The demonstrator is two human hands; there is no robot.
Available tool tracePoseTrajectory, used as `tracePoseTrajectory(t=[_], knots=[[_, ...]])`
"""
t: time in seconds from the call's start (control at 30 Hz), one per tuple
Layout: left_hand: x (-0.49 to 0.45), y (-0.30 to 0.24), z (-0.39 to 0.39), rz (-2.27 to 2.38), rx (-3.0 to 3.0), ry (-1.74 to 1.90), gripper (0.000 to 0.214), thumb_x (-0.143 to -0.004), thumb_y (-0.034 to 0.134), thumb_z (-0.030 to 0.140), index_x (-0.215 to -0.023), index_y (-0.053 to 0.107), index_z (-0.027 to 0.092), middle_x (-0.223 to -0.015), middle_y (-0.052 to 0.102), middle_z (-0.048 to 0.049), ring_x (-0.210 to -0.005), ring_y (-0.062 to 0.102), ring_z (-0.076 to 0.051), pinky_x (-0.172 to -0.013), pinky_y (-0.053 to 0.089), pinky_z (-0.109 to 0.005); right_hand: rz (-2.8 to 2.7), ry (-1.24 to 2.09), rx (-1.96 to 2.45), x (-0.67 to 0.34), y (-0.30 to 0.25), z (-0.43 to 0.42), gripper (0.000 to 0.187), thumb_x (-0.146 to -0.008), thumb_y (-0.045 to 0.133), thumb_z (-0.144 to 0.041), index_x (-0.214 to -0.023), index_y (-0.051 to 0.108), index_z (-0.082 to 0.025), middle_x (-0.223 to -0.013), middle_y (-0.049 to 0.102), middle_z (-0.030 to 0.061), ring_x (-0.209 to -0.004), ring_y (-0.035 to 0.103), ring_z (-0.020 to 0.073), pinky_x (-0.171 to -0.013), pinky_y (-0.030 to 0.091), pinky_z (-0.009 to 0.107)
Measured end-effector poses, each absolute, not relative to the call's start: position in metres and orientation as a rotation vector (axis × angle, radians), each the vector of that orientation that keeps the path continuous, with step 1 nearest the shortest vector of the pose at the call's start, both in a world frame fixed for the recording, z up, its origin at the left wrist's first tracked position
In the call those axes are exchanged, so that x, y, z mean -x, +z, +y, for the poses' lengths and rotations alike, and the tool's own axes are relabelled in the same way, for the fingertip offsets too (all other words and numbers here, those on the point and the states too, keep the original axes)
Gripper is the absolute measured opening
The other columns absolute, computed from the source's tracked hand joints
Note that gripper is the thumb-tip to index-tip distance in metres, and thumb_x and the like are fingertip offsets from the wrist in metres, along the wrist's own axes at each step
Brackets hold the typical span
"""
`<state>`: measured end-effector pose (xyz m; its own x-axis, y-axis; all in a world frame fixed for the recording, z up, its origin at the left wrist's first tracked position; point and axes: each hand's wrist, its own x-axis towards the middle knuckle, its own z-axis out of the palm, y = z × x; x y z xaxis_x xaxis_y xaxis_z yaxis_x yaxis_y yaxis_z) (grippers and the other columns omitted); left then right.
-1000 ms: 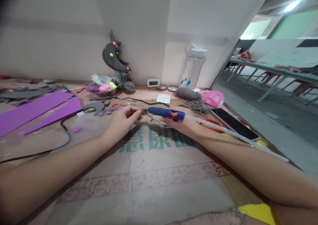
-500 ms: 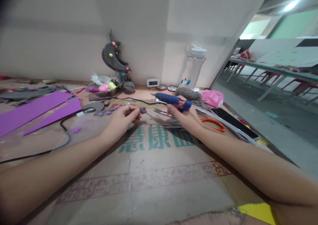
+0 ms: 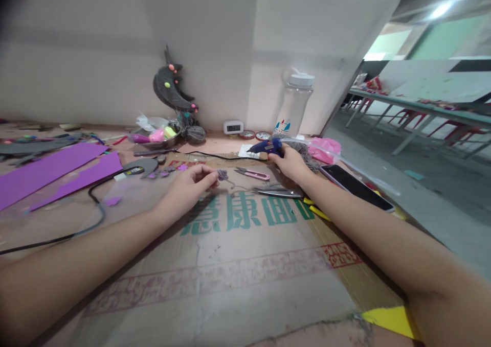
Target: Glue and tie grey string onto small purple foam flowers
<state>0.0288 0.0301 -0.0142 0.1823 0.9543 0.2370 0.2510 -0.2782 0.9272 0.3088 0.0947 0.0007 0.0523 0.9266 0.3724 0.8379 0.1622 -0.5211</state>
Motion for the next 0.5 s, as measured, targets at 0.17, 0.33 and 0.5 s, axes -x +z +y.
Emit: tracePoseTrajectory(t=[0.17,0.33,0.5], knots=[[-0.029,-0.011,0.027,1.144,-1.713,1.114,0.022,-0.085,0.058,0.039,-0.084,0.062,0.017,-0.084,0.07,-0.0038,-0.079,0.063,-0.017,-0.075,0.047,-0.029,-1.854,0.009,1.82,-0.309,0.004,0.095,0.041,-0.091,0.052,-0.038,-0.119,0.062,-0.01,-0.116,0.069,0.0187,-0.104,0.065,0.0298,-0.087,0.049,0.038],[-0.029,-0.009,0.026,1.142,-1.71,1.106,0.022,-0.086,0.058,0.039,-0.084,0.061,0.017,-0.084,0.069,-0.0038,-0.078,0.063,-0.017,-0.074,0.047,-0.029,-2.133,-0.409,2.075,-0.309,0.014,0.087,0.05,-0.099,0.034,-0.044,-0.111,0.065,-0.007,-0.098,0.072,0.0243,-0.093,0.068,0.0338,-0.076,0.048,0.04],[-0.029,-0.011,0.026,1.14,-1.719,1.104,0.022,-0.086,0.058,0.04,-0.083,0.061,0.018,-0.083,0.069,-0.0033,-0.078,0.062,-0.017,-0.073,0.046,-0.028,-2.329,-0.638,2.109,-0.305,0.029,0.072,0.053,-0.099,0.035,-0.041,-0.082,0.071,-0.006,-0.08,0.07,0.0245,-0.08,0.069,0.0351,-0.068,0.043,0.04]])
